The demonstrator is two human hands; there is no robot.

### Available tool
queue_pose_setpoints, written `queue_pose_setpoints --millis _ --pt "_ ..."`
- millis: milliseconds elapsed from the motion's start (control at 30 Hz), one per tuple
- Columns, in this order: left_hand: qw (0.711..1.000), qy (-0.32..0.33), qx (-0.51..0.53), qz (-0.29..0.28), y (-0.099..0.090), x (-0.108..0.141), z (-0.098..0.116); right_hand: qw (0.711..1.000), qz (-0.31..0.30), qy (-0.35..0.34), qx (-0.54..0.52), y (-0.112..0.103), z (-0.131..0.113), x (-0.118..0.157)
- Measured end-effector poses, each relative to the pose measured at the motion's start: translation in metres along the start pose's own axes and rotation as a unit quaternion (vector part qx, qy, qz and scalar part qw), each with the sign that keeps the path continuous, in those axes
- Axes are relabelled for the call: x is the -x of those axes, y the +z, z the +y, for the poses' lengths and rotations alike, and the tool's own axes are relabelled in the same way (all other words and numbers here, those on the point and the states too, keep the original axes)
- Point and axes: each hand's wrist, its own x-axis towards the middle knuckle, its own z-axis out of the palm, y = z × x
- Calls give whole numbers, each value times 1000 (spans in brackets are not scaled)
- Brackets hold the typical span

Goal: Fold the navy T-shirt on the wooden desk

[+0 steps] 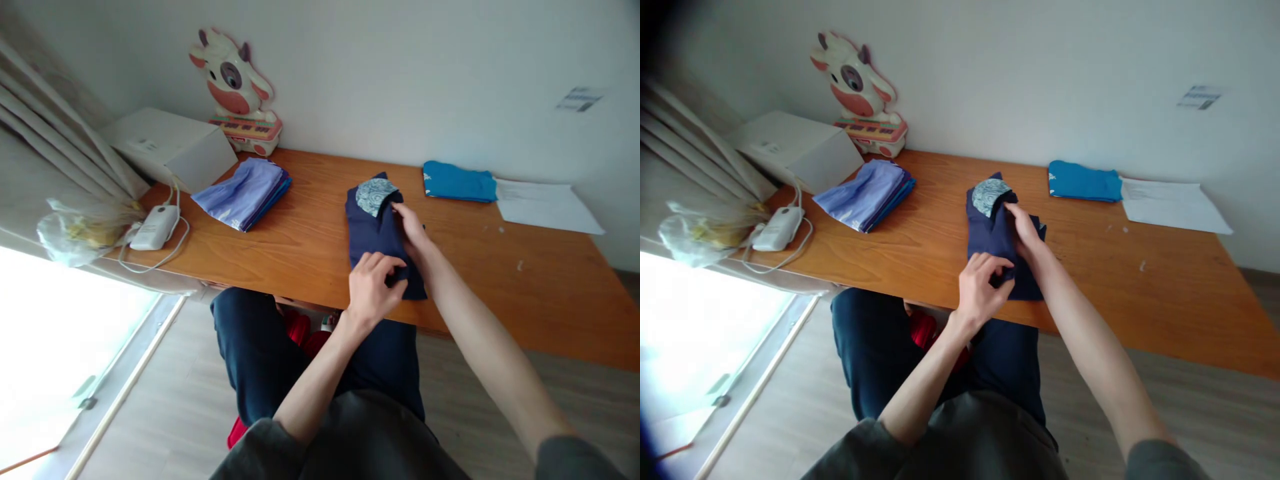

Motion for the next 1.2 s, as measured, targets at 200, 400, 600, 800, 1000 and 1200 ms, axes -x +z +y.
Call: queue_pose_setpoints --millis 200,400,600,800,1000,1200 --pt "985 -1 -75 -154 62 14 -1 990 96 48 95 -71 28 26" --pt "978 12 -93 -186 78 33 -16 967 155 -65 193 -84 62 25" --pt "980 24 -78 -183 91 45 -20 965 165 -129 156 -93 62 28" --pt "979 24 -74 -189 78 38 -8 935 190 -105 281 -106 62 37" --pt "986 34 -127 -106 45 -4 -19 890 27 -214 401 -68 26 44" --pt "956 -37 -267 -114 55 -1 -51 840 -150 -177 490 -12 34 8"
